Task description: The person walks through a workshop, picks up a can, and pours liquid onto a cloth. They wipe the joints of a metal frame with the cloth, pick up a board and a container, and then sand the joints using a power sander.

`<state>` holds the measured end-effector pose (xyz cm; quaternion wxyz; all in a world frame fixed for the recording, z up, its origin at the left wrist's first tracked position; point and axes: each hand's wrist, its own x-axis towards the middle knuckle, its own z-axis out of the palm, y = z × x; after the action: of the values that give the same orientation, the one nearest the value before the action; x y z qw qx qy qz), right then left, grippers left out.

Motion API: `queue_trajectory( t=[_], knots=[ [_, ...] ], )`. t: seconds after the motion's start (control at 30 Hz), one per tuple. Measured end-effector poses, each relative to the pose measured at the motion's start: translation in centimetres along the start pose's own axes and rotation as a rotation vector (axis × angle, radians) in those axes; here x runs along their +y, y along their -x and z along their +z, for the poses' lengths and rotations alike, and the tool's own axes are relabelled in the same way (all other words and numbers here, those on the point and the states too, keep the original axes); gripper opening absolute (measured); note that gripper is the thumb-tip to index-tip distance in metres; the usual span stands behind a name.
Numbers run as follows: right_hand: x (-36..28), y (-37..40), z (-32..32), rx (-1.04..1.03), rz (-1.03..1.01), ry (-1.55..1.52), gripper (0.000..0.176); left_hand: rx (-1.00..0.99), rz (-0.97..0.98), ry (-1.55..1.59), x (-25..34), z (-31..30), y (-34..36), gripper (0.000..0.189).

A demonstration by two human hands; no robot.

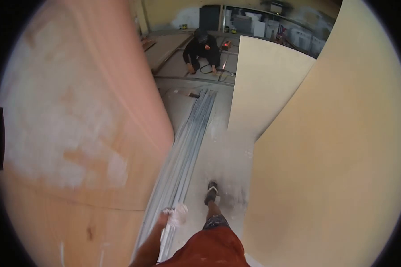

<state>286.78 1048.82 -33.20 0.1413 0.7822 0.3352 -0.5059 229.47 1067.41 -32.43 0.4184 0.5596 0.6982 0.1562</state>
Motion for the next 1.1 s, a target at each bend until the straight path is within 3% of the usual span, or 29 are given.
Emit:
queue_trajectory(
  t=[0.07, 0.13, 0.2, 0.23, 0.3, 0.33, 0.37, 0.4, 0.43, 0.47, 0.53, 0.57, 0.63, 0.67, 0.73, 0.77, 0.8, 0.83, 0.87, 0.9, 1.0, 1.07, 1.1],
  knots=[
    [-10.1, -6.6, -6.4, 0.007, -0.032, 0.024, 0.047, -0.188, -0.142, -0.138, -0.7, 0.1, -4.5, 0.042],
    [-21.6, -15.0, -13.0, 0.055, -0.126, 0.164, 0.046, -0.488, -0.332, -0.798, 2.2, -0.8, -8.6, 0.041],
    [-40.3, -24.6, -22.4, 0.305, -0.361, 0.312, 0.045, -0.487, -0.47, -0.769, 6.5, -4.1, -11.6, 0.039],
    [-52.3, -23.1, -29.1, 0.557, -0.607, 0.02, 0.039, -0.474, -0.455, -0.756, 8.3, -4.8, -16.5, 0.039],
    [-72.5, -19.9, -41.6, 0.807, -1.236, -0.287, 0.036, -0.101, -0.453, -0.419, 10.9, -3.7, -25.1, 0.038],
    [-79.3, -15.7, -46.8, 0.716, -1.344, -0.041, 0.034, 0.067, -0.446, -0.248, 10.7, -3.6, -28.0, 0.039],
    [-84.7, -7.5, -51.2, 0.224, -1.118, -0.362, 0.031, 0.222, -0.452, -0.088, 10.8, -3.9, -28.8, 0.04],
    [-89.5, -7.6, -53.8, 0.217, -1.298, -0.421, 0.025, 0.219, -0.459, -0.099, 11.7, -4.7, -31.6, 0.04],
    [-95.1, -9.4, -54.7, 0.082, -1.26, -0.707, 0.024, 0.219, -0.448, -0.053, 13.1, -5.9, -36.6, 0.041],
    [-98.7, -11.8, -55.5, 0.078, -1.254, -0.718, 0.024, 0.22, -0.437, -0.01, 14.7, -7.1, -41.4, 0.042],
    [-105.6, -17.2, -56.4, 0.26, -1.348, -0.229, 0.028, 0.401, -0.569, -0.041, 17.7, -9.6, -49.8, 0.046],
    [-107.0, -19.6, -55.1, 0.132, -1.366, -0.421, 0.029, 0.348, -0.481, 0.045, 18.4, -11.5, -53.2, 0.054],
    [-106.7, -29.5, -49.2, 0.265, -1.396, -0.321, 0.032, 0.261, -0.503, 0.131, 21.5, -14.9, -60.1, 0.056],
    [-105.4, -41.2, -44.9, 0.27, -1.262, 0.059, 0.041, 0.194, -0.533, 0.224, 23.7, -17.0, -63.0, 0.057],
    [-103.4, -36.9, -47.3, 0.072, -0.962, 0.394, 0.043, 0.089, -0.472, 0.18, 27.9, -21.3, -68.7, 0.054],
    [-101.1, -38.5, -47.0, -0.021, -0.855, 0.344, 0.04, 0.017, -0.478, 0.236, 32.1, -23.7, -70.2, 0.047],
    [-100.6, -41.4, -47.2, 0.062, -1.045, 0.23, 0.038, -0.015, -0.389, 0.292, 32.5, -24.4, -73.2, 0.045],
    [-102.5, -44.0, -47.3, 0.161, -1.236, 0.108, 0.035, -0.034, -0.058, 0.194, 32.0, -25.0, -76.4, 0.039],
    [-105.4, -39.2, -51.5, 0.269, -0.938, 0.18, 0.027, -0.019, -0.177, 0.238, 34.8, -25.8, -78.8, 0.032],
    [-106.3, -42.7, -52.3, -0.05, -0.729, -0.161, 0.024, 0.016, -0.105, 0.267, 37.1, -26.3, -80.9, 0.03],
    [-109.9, -46.6, -57.6, -0.14, -0.734, -0.083, 0.02, -0.009, -0.015, 0.275, 39.3, -24.6, -87.4, 0.026],
    [-111.3, -48.9, -63.7, -0.183, -0.708, -0.044, 0.018, -0.123, -0.231, 0.3, 40.6, -21.9, -92.3, 0.031],
    [-111.0, -50.2, -66.6, -0.191, -0.682, -0.046, 0.017, -0.174, -0.027, 0.15, 44.7, -22.7, -94.9, 0.035]
  ],
)
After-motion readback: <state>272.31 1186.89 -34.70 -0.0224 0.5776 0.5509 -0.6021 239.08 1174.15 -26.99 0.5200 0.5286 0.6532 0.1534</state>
